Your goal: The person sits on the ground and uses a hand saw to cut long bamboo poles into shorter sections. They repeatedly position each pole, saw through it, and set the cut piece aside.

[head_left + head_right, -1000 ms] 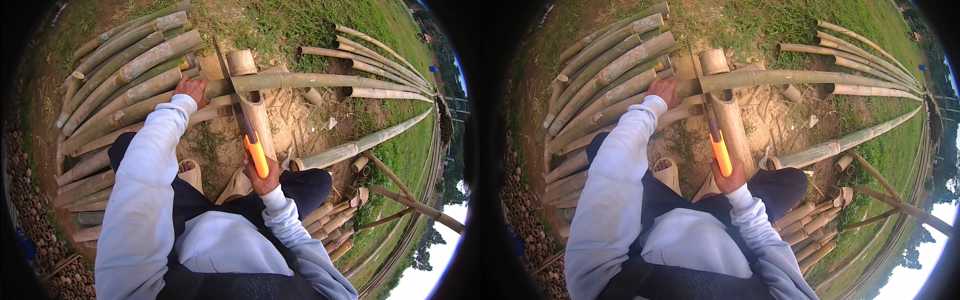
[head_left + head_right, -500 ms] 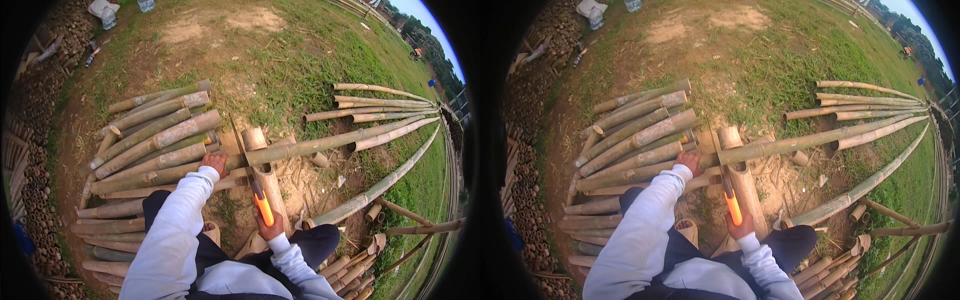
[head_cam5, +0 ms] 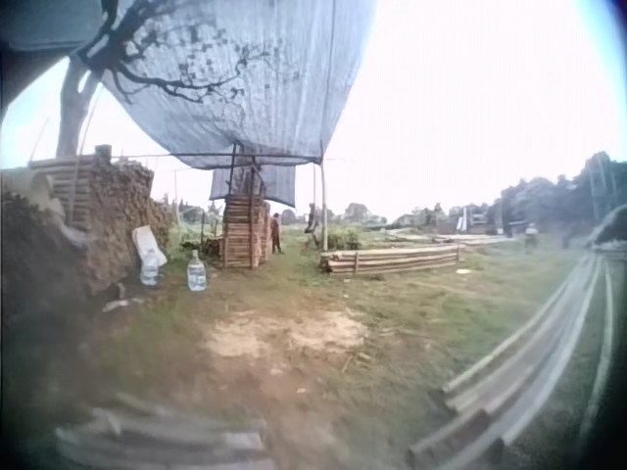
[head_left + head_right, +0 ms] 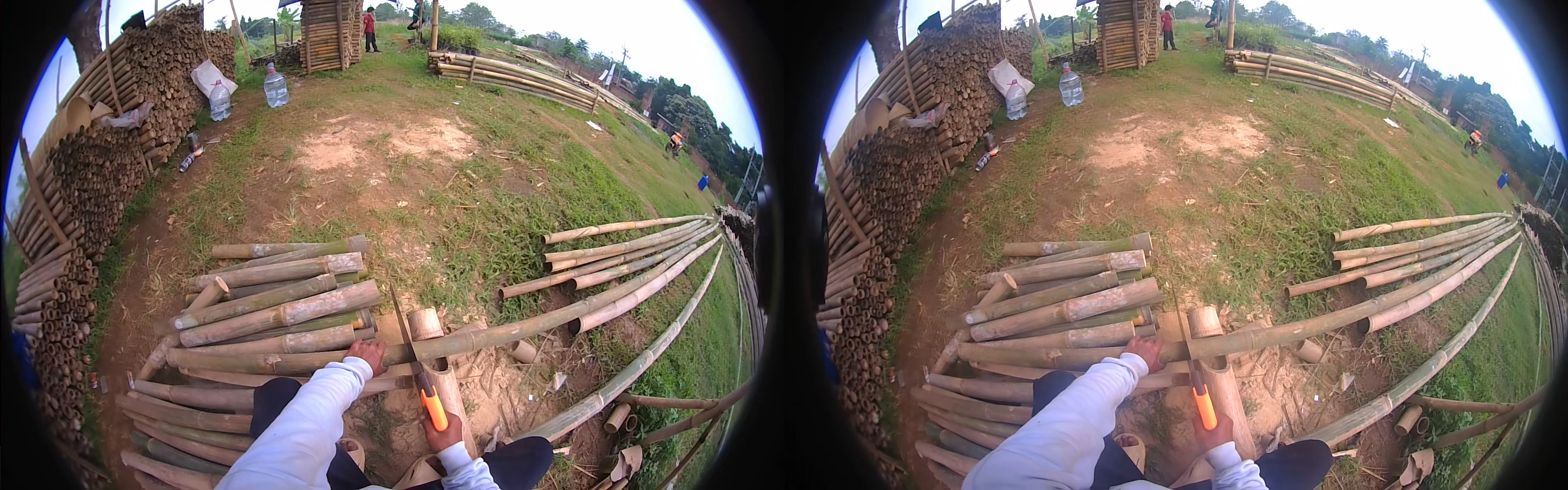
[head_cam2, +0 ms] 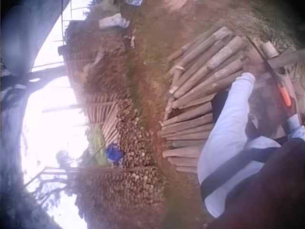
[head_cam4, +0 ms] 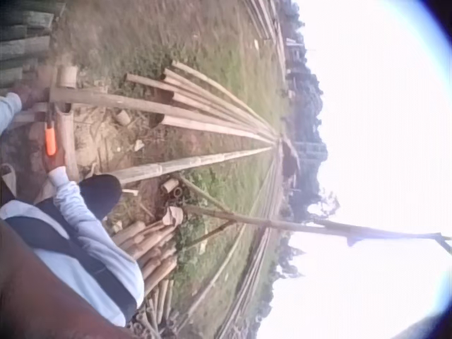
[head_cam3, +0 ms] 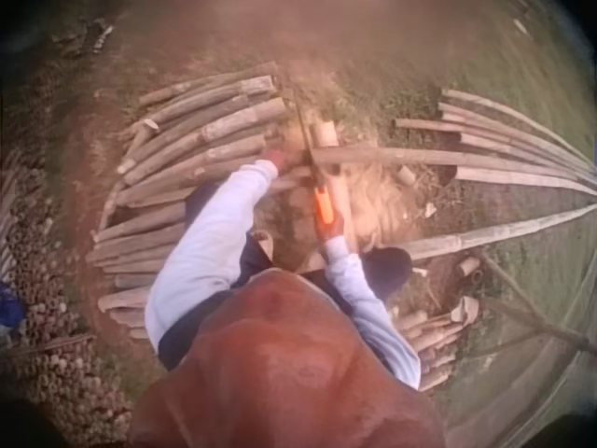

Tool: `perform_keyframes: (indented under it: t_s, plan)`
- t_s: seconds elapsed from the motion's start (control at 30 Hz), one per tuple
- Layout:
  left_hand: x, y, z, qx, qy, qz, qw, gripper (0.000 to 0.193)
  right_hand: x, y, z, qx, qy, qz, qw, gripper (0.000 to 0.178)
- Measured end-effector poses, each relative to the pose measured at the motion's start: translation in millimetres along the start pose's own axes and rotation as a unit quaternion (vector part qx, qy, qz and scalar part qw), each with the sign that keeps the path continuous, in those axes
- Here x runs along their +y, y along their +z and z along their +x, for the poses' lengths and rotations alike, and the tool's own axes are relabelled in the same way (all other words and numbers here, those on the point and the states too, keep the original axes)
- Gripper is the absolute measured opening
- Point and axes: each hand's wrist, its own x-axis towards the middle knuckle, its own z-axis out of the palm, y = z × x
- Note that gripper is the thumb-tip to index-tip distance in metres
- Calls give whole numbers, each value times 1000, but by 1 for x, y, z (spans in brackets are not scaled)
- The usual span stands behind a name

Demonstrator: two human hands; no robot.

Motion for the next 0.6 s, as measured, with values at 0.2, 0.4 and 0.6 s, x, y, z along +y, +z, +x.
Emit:
perform_keyframes:
  t_s: [0.2,0.4,0.6]
  plan:
    - [12,1,-1,41,-5,7,999,69,-34,-61,-118,-6,41,36,998,26]
    - [16,4,7,48,11,21,999,66,-20,11,39,27,-37,2,999,21]
    - [10,1,2,70,5,2,998,64,-14,-34,-78,22,-14,36,999,17]
